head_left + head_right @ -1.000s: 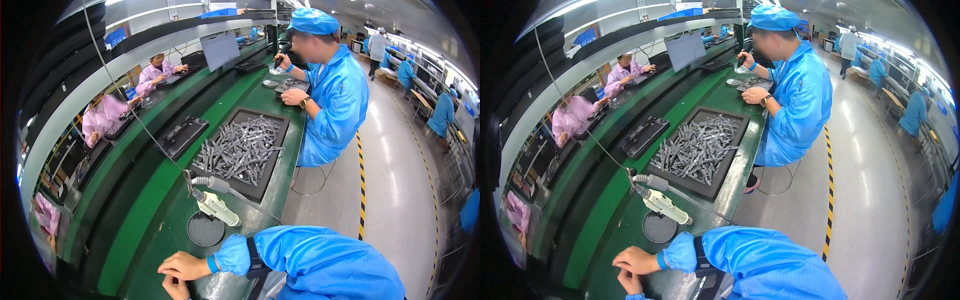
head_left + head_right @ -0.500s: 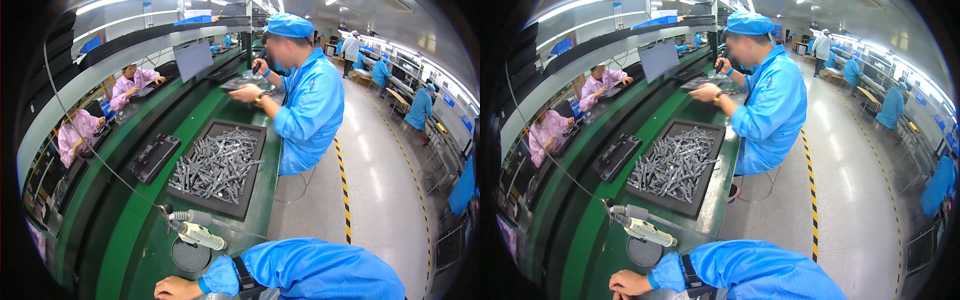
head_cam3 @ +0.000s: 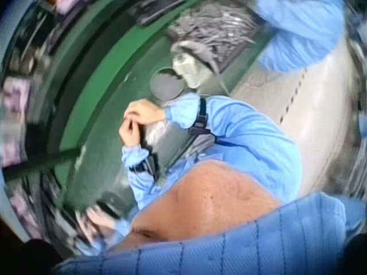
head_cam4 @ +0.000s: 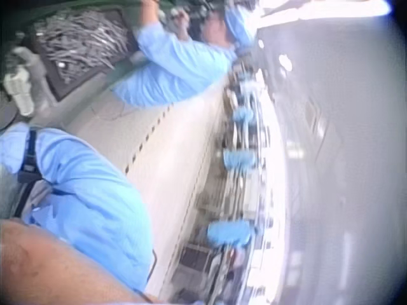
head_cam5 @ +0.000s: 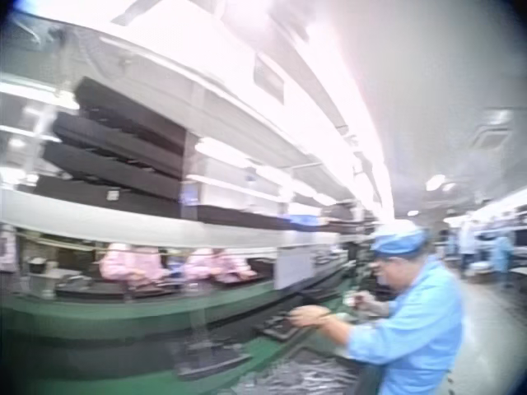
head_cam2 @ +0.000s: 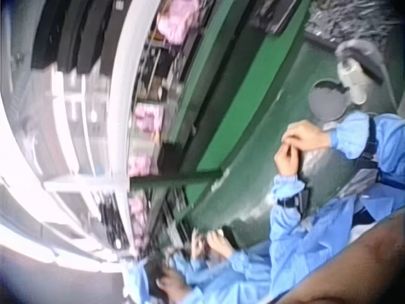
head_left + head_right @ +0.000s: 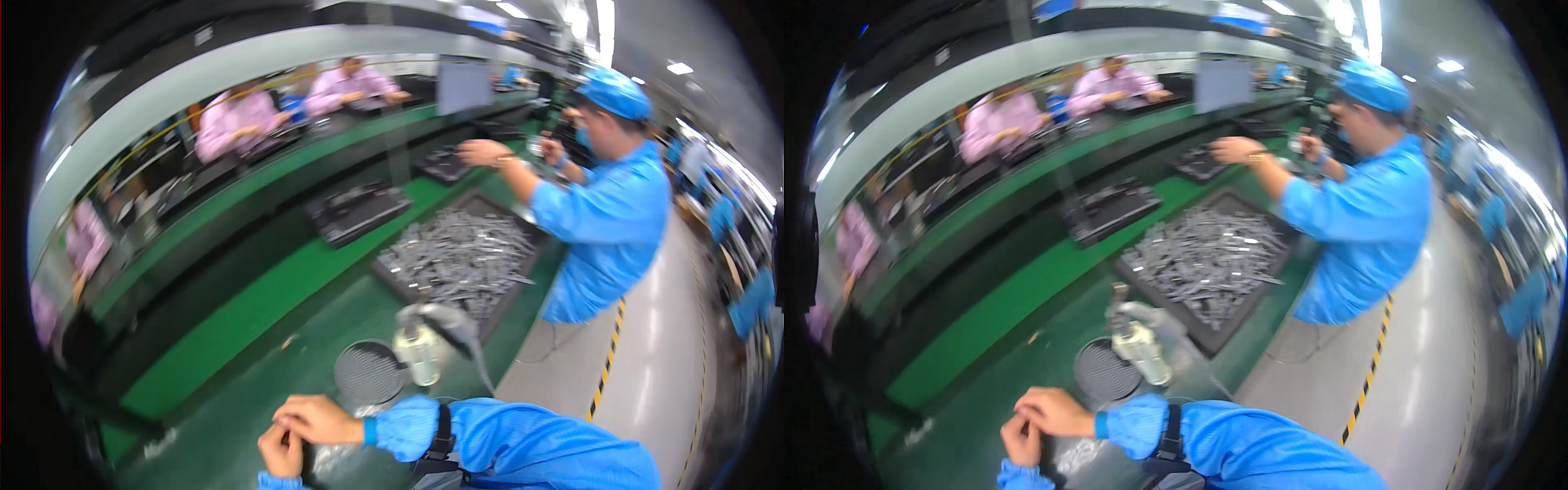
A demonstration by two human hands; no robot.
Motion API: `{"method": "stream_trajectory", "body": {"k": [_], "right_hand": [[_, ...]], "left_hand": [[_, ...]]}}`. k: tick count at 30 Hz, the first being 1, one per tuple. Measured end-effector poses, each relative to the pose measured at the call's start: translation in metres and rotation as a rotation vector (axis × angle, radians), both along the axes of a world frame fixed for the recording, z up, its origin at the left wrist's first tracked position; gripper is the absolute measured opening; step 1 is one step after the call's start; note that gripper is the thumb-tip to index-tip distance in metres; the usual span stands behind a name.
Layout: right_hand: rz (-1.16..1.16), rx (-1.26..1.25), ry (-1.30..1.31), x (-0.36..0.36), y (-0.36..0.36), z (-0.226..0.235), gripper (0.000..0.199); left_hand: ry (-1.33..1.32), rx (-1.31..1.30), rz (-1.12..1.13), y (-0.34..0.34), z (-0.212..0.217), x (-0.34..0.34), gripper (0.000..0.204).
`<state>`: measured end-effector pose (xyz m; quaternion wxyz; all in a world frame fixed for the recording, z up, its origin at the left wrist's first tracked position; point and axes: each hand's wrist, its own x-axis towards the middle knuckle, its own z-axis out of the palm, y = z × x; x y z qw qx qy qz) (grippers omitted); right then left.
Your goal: The person assembles electronic devices on a conveyor line by placing internal components into chassis units by hand, securing them with an electric screwdriver, and passing the units down the line.
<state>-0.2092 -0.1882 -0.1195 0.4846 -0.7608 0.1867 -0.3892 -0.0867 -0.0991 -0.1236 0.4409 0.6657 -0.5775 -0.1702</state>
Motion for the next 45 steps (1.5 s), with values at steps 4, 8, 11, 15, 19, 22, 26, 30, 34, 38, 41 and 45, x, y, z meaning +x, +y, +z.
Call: {"method": "stream_trajectory", "body": {"k": [4, 8, 11, 15, 19, 22, 26, 30, 34, 38, 41, 45], "right_hand": [[-0.008, 0.041, 0.039, -0.001, 0.000, -0.002, 0.019], [-0.060, 0.113, -0.033, -0.001, 0.007, 0.005, 0.019], [-0.173, 0.229, -0.146, -0.004, 0.003, 0.008, 0.017], [-0.113, 0.214, 0.005, -0.012, -0.004, 0.011, 0.023], [-0.108, 0.227, -0.122, -0.016, -0.004, 0.016, 0.031], [-0.155, 0.150, -0.288, -0.013, -0.002, 0.016, 0.028], [-0.119, -0.039, -0.360, -0.022, -0.001, 0.023, 0.025], [-0.130, -0.190, -0.410, -0.021, 0.001, 0.020, 0.022], [-0.275, -0.133, -0.414, -0.026, -0.009, 0.016, 0.022], [-0.278, -0.128, -0.431, -0.028, -0.013, 0.016, 0.023], [-0.209, -0.093, -0.450, -0.026, -0.010, 0.015, 0.023], [-0.211, -0.143, -0.441, -0.027, -0.013, 0.017, 0.024]], "left_hand": [[0.143, 0.085, 0.054, -0.003, 0.005, -0.001, 0.011], [0.130, 0.131, 0.004, -0.010, 0.007, 0.016, 0.013], [0.124, 0.093, -0.031, -0.053, 0.021, 0.029, 0.017], [0.357, 0.093, -0.032, -0.124, 0.036, 0.044, 0.018], [0.439, 0.079, -0.055, -0.202, 0.035, 0.048, 0.021], [0.475, 0.113, -0.037, -0.260, 0.031, 0.045, 0.023], [0.310, 0.261, 0.041, -0.330, 0.018, 0.022, 0.027], [-0.031, 0.468, 0.178, -0.375, 0.020, -0.004, 0.058], [-0.268, 0.430, 0.259, -0.392, 0.031, -0.031, 0.062], [-0.219, 0.476, 0.225, -0.410, 0.031, -0.030, 0.064], [-0.144, 0.489, 0.230, -0.416, 0.019, -0.003, 0.058], [0.406, 0.369, 0.228, -0.406, 0.025, -0.021, 0.042]]}}
